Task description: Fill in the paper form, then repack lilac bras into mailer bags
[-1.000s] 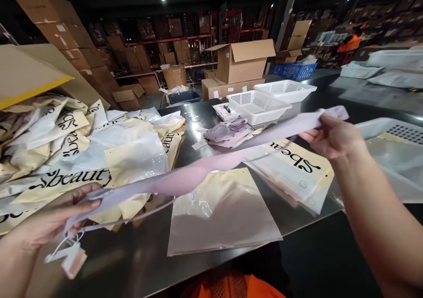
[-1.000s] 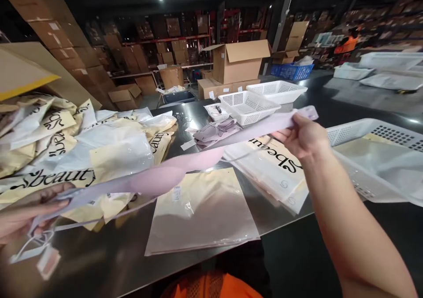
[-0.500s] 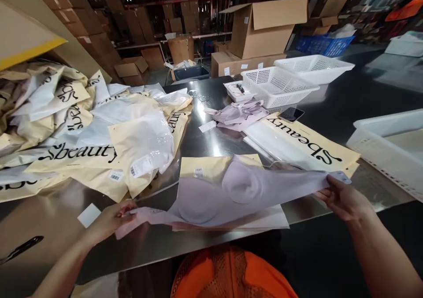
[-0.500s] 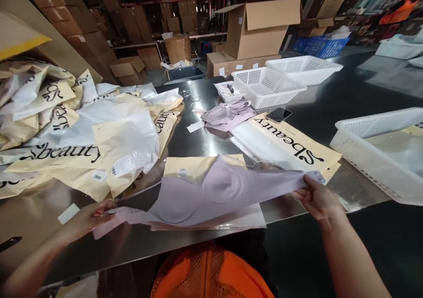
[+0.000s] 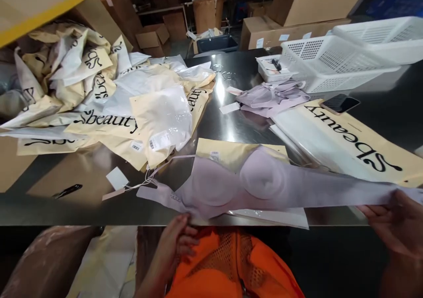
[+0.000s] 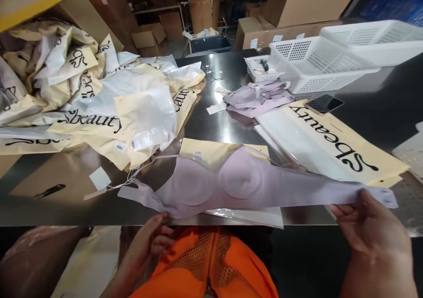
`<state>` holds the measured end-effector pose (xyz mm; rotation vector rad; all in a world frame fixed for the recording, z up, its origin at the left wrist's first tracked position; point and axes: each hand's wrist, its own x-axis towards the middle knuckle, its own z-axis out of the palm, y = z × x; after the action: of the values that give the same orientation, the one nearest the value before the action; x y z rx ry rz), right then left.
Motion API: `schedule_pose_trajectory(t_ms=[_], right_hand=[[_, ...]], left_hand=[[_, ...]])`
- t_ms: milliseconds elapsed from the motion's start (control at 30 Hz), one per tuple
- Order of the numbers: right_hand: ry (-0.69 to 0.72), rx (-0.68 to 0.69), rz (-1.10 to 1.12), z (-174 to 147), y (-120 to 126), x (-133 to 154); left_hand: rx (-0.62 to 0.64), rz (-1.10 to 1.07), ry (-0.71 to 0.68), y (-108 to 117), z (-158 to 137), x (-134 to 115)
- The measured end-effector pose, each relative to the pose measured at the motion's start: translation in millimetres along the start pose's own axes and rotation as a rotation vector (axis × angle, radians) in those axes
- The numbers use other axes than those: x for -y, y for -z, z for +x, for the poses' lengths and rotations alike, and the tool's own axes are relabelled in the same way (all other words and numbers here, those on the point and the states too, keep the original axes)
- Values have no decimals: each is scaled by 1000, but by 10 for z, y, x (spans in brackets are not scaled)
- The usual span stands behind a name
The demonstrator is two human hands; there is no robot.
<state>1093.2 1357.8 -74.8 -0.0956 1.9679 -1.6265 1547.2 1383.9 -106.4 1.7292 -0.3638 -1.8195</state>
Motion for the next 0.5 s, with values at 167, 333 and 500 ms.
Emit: schedule_pose_trajectory(t_ms=[167,333,500], right_hand=[[-97,-89,95,-52,-62,76],[-94,-109,173,-47,-6,13],[29,-123,58,-70,58,-68]], left_hand=[[-289,119,-115,327,104,-318],[-589,667,-225,548,93,-550],[-776,1291,-78,583,167,-952]])
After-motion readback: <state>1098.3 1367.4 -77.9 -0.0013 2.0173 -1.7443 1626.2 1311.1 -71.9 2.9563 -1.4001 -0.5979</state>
